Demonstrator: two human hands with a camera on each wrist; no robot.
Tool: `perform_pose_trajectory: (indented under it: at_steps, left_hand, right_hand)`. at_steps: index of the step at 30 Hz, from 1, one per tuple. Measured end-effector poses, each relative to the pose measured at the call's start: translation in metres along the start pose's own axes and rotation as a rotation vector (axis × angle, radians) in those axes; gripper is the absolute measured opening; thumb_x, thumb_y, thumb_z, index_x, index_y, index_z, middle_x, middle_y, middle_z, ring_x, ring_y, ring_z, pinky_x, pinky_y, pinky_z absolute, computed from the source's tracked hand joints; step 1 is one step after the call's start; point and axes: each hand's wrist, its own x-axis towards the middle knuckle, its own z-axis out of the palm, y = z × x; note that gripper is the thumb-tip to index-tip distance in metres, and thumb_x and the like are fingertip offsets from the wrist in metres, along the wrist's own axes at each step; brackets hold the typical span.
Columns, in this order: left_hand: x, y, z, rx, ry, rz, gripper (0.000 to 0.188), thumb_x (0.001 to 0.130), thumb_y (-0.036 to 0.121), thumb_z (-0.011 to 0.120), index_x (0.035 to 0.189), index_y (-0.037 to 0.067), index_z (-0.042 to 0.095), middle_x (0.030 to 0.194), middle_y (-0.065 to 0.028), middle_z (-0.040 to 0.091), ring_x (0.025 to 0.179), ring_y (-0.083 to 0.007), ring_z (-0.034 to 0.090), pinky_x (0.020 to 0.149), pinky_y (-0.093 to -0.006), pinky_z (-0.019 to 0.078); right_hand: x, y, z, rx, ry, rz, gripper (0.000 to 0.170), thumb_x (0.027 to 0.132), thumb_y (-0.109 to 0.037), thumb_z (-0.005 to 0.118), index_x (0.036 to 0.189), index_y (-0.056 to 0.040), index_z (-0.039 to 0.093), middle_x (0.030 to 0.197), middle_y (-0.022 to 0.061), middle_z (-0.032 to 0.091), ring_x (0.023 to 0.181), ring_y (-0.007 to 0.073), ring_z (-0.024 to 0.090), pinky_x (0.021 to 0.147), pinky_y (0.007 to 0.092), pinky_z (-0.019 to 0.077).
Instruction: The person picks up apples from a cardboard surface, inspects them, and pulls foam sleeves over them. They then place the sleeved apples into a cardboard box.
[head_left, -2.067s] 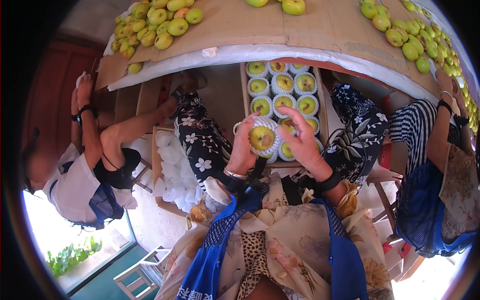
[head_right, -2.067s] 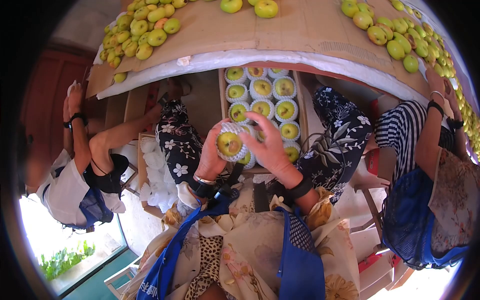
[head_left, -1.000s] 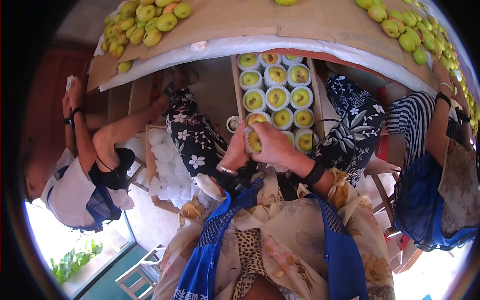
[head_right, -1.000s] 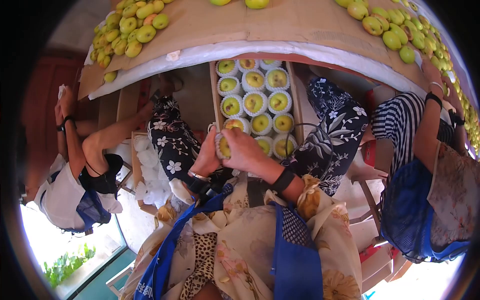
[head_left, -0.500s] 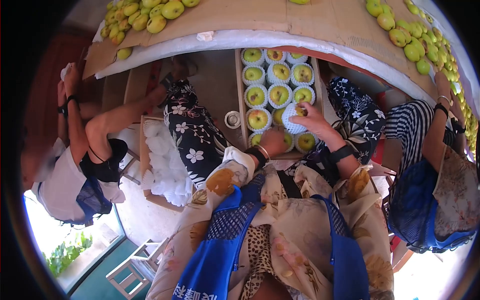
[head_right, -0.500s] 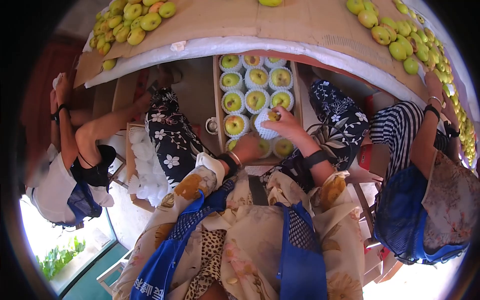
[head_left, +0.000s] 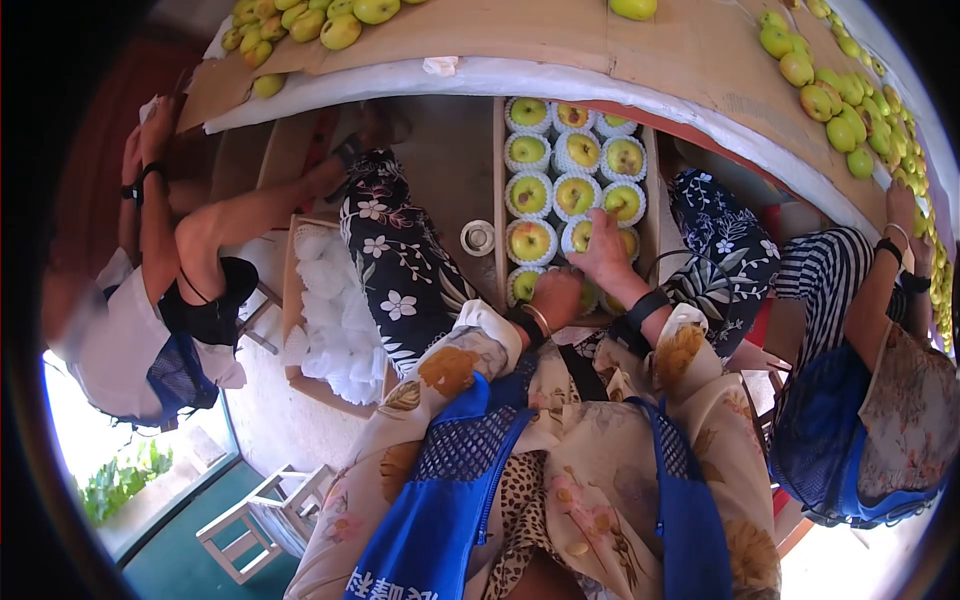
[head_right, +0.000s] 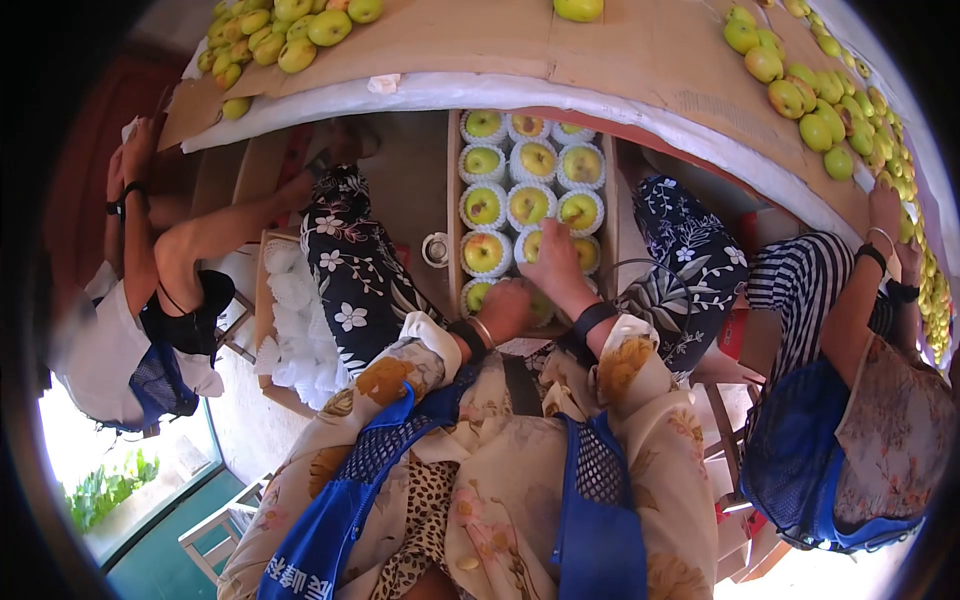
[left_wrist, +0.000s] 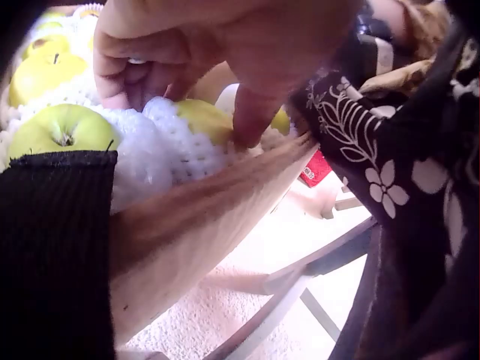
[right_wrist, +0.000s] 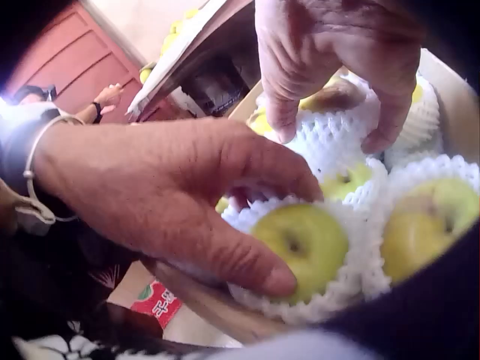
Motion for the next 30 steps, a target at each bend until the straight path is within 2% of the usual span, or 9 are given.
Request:
perform_pose_trajectory:
  at_steps: [5,6,9,11,13,18,25,27,30]
  left_hand:
    - [-0.001,0.001,0.003,0.033,-0.062,-0.003,0.034,0.065,0.025,0.067,0.086,0.001,0.059,0.081,-0.0169,0.06,0.078,-0.0307,0.059,0.07,-0.039,0.0473]
    - [-0.001,0.001,0.005,0.022,-0.019,-0.003,0.033,0.065,0.025,0.067,0.086,0.0,0.059,0.081,-0.0171,0.06,0.077,-0.0307,0.059,0.07,-0.0393,0.0472]
    - [-0.003,0.001,0.004,0.019,0.041,0.026,0.033,0.065,0.022,0.065,0.088,0.0,0.059,0.082,-0.0168,0.06,0.076,-0.0296,0.06,0.067,-0.0384,0.0475]
    - [-0.004,0.0,0.005,0.033,0.054,0.057,0.034,0.065,0.019,0.063,0.091,-0.001,0.058,0.082,-0.0162,0.061,0.075,-0.0284,0.06,0.064,-0.0373,0.0478]
    - [-0.004,0.001,0.006,0.024,0.062,0.027,0.034,0.065,0.024,0.067,0.085,-0.002,0.059,0.081,-0.0183,0.059,0.076,-0.0309,0.059,0.066,-0.0395,0.0471]
    - [-0.006,0.005,0.01,0.095,0.052,0.023,0.034,0.063,0.023,0.068,0.083,-0.004,0.058,0.081,-0.019,0.058,0.075,-0.0312,0.059,0.065,-0.0388,0.0475]
    - [-0.005,0.008,0.001,0.023,0.066,0.028,0.034,0.063,0.019,0.069,0.087,-0.003,0.058,0.09,-0.0218,0.055,0.073,-0.0325,0.059,0.065,-0.0391,0.0485]
    - [-0.004,0.007,0.004,-0.03,0.051,0.025,0.035,0.063,0.017,0.069,0.089,-0.002,0.057,0.092,-0.0219,0.054,0.073,-0.0329,0.059,0.066,-0.0396,0.0481]
    - [-0.008,0.01,-0.003,-0.048,0.051,0.032,0.037,0.063,0.017,0.068,0.093,-0.001,0.056,0.094,-0.0209,0.053,0.075,-0.0331,0.059,0.067,-0.0405,0.0472]
  right_hand:
    - [-0.003,0.006,0.003,-0.03,-0.173,0.143,0.067,0.055,-0.022,0.077,0.108,-0.0017,0.04,0.1,0.0251,0.05,0.095,0.0408,0.052,0.081,0.0426,0.0447]
    - [-0.002,0.015,0.008,0.003,-0.197,0.209,0.07,0.055,-0.025,0.078,0.109,-0.0025,0.041,0.101,0.0237,0.05,0.096,0.0397,0.053,0.081,0.0417,0.0444]
    - [0.003,0.008,0.0,0.0,-0.31,0.184,0.07,0.054,-0.026,0.079,0.108,-0.0021,0.041,0.1,0.0229,0.051,0.096,0.0394,0.052,0.082,0.0416,0.0438]
    - [0.004,0.01,0.007,-0.002,-0.276,0.159,0.071,0.054,-0.025,0.079,0.109,-0.0023,0.041,0.099,0.0223,0.052,0.096,0.0396,0.052,0.082,0.042,0.0434]
    - [0.004,0.008,0.013,-0.003,-0.239,0.134,0.071,0.053,-0.024,0.08,0.109,-0.0025,0.04,0.098,0.0218,0.052,0.095,0.0398,0.052,0.083,0.0424,0.0431]
    - [-0.001,0.005,0.02,0.028,-0.073,0.022,0.075,0.054,-0.022,0.078,0.114,-0.0025,0.036,0.103,0.024,0.048,0.095,0.042,0.051,0.08,0.0444,0.0446]
    - [0.0,0.019,0.025,0.176,-0.055,0.025,0.072,0.056,-0.019,0.077,0.115,-0.0032,0.04,0.107,0.0231,0.048,0.101,0.0392,0.048,0.085,0.0405,0.0426]
    - [0.002,0.033,0.026,0.336,-0.1,0.022,0.067,0.057,-0.019,0.076,0.113,-0.003,0.043,0.108,0.0219,0.05,0.101,0.0372,0.05,0.086,0.039,0.0424]
    - [0.001,0.027,0.021,0.339,-0.11,0.035,0.063,0.058,-0.02,0.075,0.111,-0.0031,0.045,0.106,0.0201,0.054,0.101,0.0351,0.052,0.086,0.0383,0.0424]
